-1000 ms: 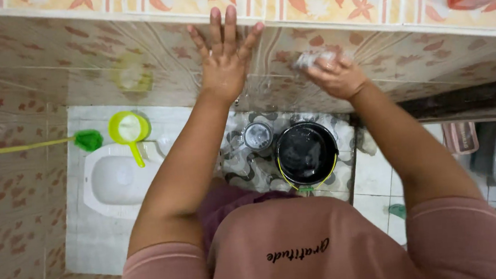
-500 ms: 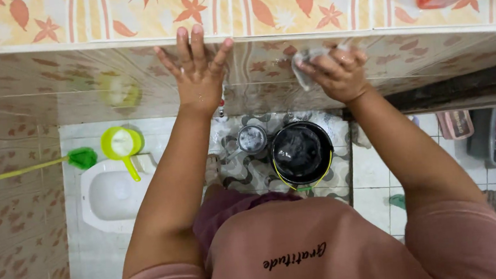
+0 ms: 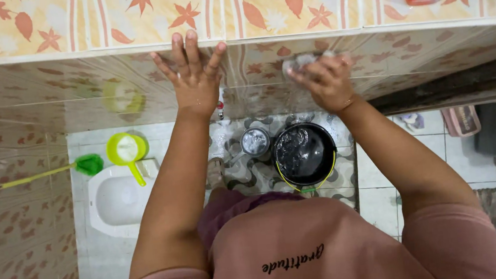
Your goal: The person cleans the bathroom wall tiles and water faucet using a cloth with soap and water, then scrubs and washes small metal containers with water from a bucket.
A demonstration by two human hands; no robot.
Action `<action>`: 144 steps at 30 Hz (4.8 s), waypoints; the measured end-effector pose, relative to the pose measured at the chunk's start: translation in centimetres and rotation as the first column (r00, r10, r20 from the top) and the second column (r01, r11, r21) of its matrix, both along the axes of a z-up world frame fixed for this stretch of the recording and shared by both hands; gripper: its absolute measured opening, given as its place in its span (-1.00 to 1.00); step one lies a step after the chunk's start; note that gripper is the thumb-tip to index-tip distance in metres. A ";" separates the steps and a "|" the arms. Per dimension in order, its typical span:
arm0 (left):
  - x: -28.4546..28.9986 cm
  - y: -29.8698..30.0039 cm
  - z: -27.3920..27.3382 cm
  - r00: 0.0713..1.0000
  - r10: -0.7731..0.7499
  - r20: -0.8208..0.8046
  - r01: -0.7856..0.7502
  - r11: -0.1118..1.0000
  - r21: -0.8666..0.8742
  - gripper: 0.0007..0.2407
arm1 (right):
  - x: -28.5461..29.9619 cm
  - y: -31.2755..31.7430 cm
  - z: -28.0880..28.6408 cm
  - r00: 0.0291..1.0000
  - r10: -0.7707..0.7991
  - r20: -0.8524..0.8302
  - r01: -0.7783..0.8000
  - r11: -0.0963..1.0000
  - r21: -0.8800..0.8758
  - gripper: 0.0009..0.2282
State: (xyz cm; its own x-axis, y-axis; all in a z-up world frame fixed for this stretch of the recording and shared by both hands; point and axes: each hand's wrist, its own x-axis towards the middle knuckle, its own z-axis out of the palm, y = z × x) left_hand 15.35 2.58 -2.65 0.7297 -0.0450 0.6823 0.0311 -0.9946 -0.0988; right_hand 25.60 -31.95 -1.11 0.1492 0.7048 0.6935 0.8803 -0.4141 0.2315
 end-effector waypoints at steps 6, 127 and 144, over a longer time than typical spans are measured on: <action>0.0 0.2 -0.2 1.000 0.000 0.014 0.000 1.000 0.016 -0.20 | 3.2 2.6 -5.9 0.991 0.028 0.128 -0.030 1.000 0.011 -0.83; -21.3 2.0 -45.0 0.680 -0.011 -0.734 -0.719 0.190 -0.669 -0.33 | -15.4 23.9 -41.5 0.406 -0.230 -0.884 -0.300 0.881 -0.367 -0.74; -17.1 -2.5 -82.5 0.373 -0.242 -0.896 -0.856 0.283 -0.433 -0.51 | -11.5 14.8 -87.3 0.376 -0.514 -0.771 -0.088 0.809 -0.582 -0.85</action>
State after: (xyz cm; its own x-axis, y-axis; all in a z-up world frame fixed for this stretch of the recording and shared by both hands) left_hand -1.75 0.05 -85.14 0.5551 0.4442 -0.7032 0.8275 -0.3806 0.4128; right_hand 14.14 -17.16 -88.38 0.6340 0.6920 -0.3452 0.5809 -0.7209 -0.3780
